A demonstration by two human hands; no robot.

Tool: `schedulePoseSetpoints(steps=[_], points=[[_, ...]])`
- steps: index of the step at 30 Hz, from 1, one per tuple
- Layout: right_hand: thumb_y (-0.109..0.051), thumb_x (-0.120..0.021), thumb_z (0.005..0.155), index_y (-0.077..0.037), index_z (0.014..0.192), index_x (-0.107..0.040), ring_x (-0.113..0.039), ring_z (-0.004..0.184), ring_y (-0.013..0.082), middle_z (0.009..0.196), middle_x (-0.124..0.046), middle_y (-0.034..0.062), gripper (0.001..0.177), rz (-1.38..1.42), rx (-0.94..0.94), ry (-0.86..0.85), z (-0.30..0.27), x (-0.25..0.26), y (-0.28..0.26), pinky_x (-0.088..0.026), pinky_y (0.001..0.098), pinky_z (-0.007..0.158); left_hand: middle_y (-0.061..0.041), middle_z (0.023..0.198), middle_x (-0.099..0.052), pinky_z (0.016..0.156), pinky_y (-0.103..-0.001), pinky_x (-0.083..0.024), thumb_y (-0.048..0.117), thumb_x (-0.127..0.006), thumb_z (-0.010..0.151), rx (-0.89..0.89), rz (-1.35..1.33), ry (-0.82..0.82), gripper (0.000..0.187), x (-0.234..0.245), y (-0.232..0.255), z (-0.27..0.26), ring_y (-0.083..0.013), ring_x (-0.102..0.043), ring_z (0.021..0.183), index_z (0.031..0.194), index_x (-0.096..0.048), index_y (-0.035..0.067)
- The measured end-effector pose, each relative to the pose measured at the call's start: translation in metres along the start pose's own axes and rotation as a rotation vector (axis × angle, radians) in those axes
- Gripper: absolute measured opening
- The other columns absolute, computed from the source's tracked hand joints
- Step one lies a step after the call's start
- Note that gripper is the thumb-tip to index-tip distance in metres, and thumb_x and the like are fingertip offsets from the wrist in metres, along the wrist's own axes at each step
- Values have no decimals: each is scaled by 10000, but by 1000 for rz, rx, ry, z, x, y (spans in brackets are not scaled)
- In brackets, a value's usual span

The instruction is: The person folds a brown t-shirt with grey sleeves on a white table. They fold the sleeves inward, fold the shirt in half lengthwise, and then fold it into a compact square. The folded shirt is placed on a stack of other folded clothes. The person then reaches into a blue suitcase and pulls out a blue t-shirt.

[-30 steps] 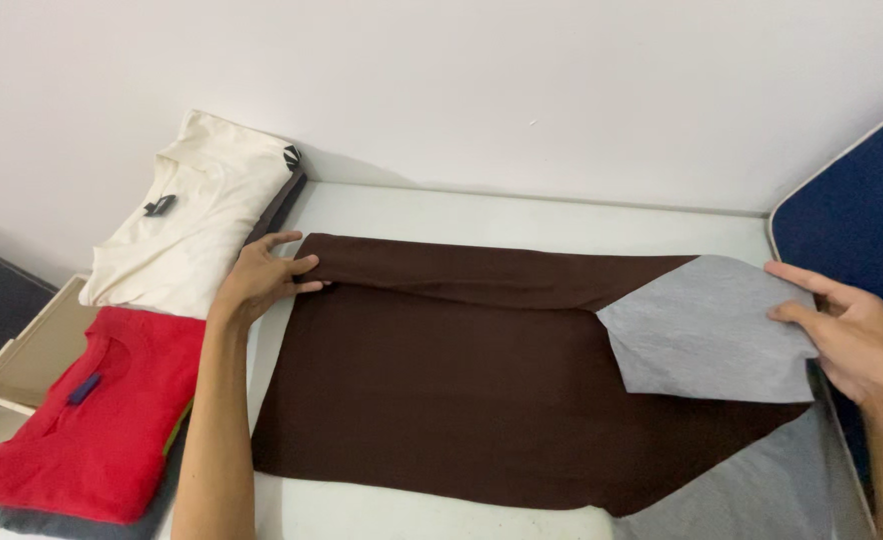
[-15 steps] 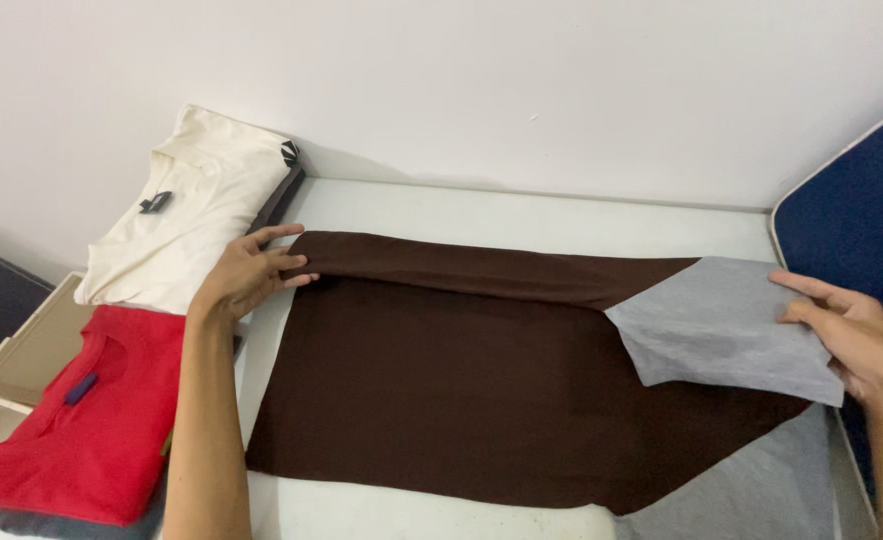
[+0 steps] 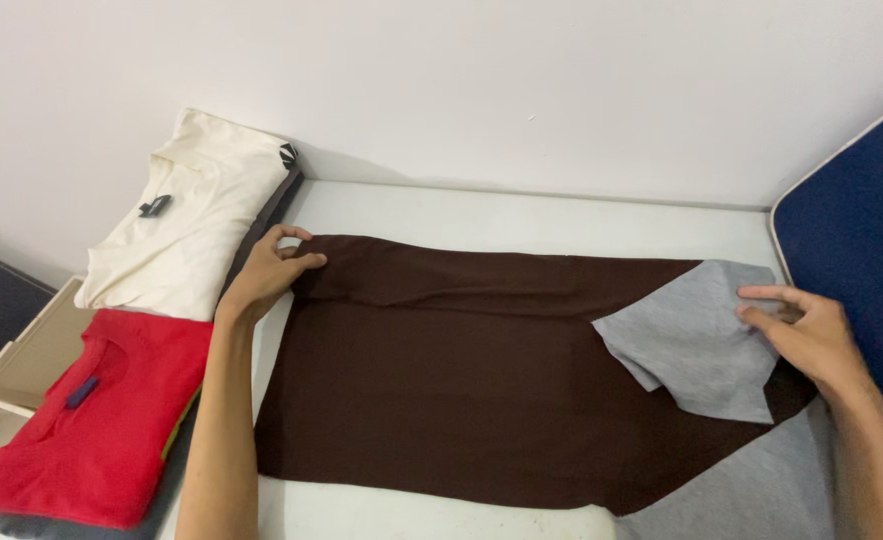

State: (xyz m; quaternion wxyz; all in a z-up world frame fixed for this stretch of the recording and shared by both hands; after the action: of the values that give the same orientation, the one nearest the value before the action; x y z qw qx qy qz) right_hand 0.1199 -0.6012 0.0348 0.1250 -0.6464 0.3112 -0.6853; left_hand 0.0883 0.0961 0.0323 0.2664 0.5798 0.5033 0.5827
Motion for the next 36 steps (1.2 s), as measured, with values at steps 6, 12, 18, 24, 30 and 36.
schedulePoseSetpoints(steps=[6, 12, 18, 24, 30, 36], points=[[-16, -737, 887, -174, 1346, -765, -584, 837, 304, 1119, -686, 299, 486, 242, -43, -10, 1, -9, 0, -561, 429, 738, -91, 928, -690, 713, -291, -529, 0, -615, 837, -12, -106, -101, 547, -14, 6, -6, -141, -593, 774, 1365, -662, 139], [55, -596, 865, -152, 1456, -627, -581, 1174, 252, 1407, -601, 176, 627, 515, -22, 3, 0, -7, -17, -498, 344, 962, -100, 1182, -714, 898, -224, -561, -26, -691, 834, -119, -201, -100, 512, -19, 11, 3, -97, -668, 991, 1343, -667, 22], [74, -571, 786, -94, 1487, -555, -561, 1269, 301, 1455, -541, 242, 721, 788, -69, -132, 3, -10, -18, -500, 363, 1004, -85, 1213, -698, 661, -257, -552, -84, -692, 776, 56, -275, -146, 675, -12, 1, -5, -139, -699, 887, 1422, -610, 91], [91, -550, 767, -50, 1497, -575, -576, 1247, 310, 1452, -553, 253, 744, 834, -120, -132, 18, -23, 9, -511, 361, 996, -126, 1161, -710, 649, -222, -541, -128, -675, 769, 149, -320, -194, 744, -7, -9, -5, -117, -672, 821, 1454, -605, 152], [80, -589, 767, -123, 1516, -571, -607, 1189, 349, 1393, -588, 272, 776, 629, -171, -96, 13, -25, 12, -535, 411, 941, -106, 1097, -703, 654, -228, -586, -125, -698, 746, 138, -232, -241, 752, -9, 1, -13, -111, -679, 776, 1442, -593, 141], [-34, -726, 813, -198, 1480, -614, -607, 1262, 383, 1438, -591, 247, 696, 251, -96, 35, 5, -9, -6, -517, 455, 1015, -178, 1212, -710, 863, -342, -518, -21, -786, 776, 109, -30, -145, 701, -4, 9, -15, -228, -592, 985, 1442, -619, 119]])
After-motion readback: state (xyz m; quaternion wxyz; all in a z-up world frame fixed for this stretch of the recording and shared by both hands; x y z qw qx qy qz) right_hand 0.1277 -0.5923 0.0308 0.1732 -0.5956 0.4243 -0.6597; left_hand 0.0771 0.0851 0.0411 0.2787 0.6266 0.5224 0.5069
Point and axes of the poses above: each hand's wrist, its own z-axis towards the middle knuckle, its own x-axis out of the back of the hand, y = z × x, the point moved 10 cm from there along z, towards the middle knuckle
